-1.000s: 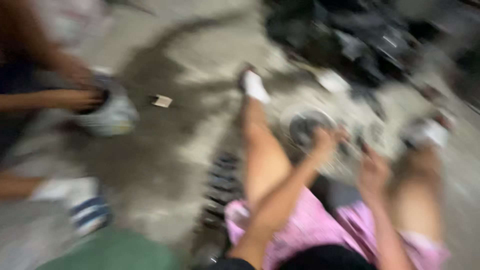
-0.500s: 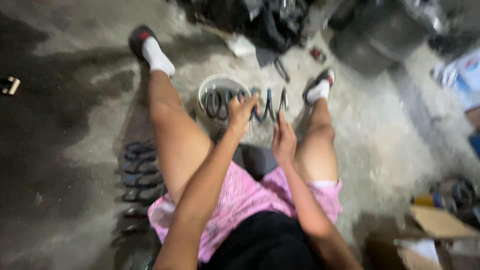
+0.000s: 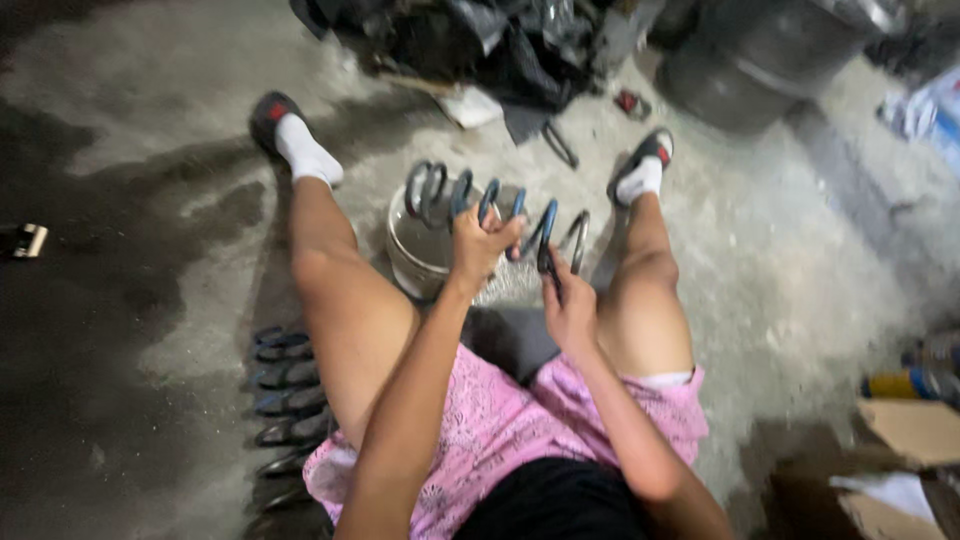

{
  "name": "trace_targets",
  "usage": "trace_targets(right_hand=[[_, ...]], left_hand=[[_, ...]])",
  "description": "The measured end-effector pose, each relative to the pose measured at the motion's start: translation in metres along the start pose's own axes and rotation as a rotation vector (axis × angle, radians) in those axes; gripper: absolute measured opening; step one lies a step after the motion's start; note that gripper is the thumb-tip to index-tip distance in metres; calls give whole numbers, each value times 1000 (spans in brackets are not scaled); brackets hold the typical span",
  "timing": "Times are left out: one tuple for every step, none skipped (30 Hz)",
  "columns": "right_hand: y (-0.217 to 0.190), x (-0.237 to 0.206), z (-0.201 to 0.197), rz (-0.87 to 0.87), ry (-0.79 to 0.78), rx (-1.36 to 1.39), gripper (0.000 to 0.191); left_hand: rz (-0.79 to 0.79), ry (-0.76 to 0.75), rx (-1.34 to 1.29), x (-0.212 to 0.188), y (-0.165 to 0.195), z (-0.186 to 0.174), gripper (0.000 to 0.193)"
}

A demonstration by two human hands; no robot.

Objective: The person sits on the workshop floor with a bucket of water between their legs and cleans small metal coil springs one at a time, scrubbing each spring with a small hand tool and dipping it in the water before setting it aside.

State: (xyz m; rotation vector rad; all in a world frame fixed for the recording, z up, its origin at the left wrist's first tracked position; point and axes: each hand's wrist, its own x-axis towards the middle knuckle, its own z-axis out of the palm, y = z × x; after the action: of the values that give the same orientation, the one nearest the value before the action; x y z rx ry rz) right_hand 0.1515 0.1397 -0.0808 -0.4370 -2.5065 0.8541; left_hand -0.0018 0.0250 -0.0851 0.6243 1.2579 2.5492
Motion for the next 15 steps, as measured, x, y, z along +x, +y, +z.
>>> trace_targets(right_hand=[[6,-4,3,117,-79,89,43],[8,-9,5,182,-162,326,46],[11,-9,2,245,-243,569,48],[15,-12,3,302,-328,816,50],[16,-10,-4,-20,-212,530,46],[18,-3,-10,-347,-88,231,42],[19,4,-18,-666,34,-78,37],[21,12,-28,-636,21,-291,47],[21,17,-33,-593,8,-500,56],[21,19,-34,-538,-4,-709,67],[22,19,-33,-479,7,-597,60],[22,16,-28,-418,13,-486,53],[22,9,-20,-353,22,-377,46],[23,2,-12,-116,-139,56,46],[23,-7,-3,133,-292,492,46]], left_hand=[[24,-4,37,-3,1,0,41],[37,-9,32,-5,2,-1,43],[51,-11,30,-8,3,-2,44],[70,-2,32,-9,4,-3,46],[53,-27,19,-10,5,-4,46],[53,-58,4,-11,5,-5,46],[54,-83,-13,-10,6,-5,46],[49,-93,-18,-10,6,-5,46],[35,-103,-22,-9,5,-4,46],[14,-120,-26,-9,5,-3,47],[24,-109,-38,-8,3,-2,47],[31,-96,-53,-8,2,-2,47],[38,-85,-67,-8,0,-1,48],[45,-84,-11,-9,-2,-1,48],[46,-83,47,-10,-3,-2,49]])
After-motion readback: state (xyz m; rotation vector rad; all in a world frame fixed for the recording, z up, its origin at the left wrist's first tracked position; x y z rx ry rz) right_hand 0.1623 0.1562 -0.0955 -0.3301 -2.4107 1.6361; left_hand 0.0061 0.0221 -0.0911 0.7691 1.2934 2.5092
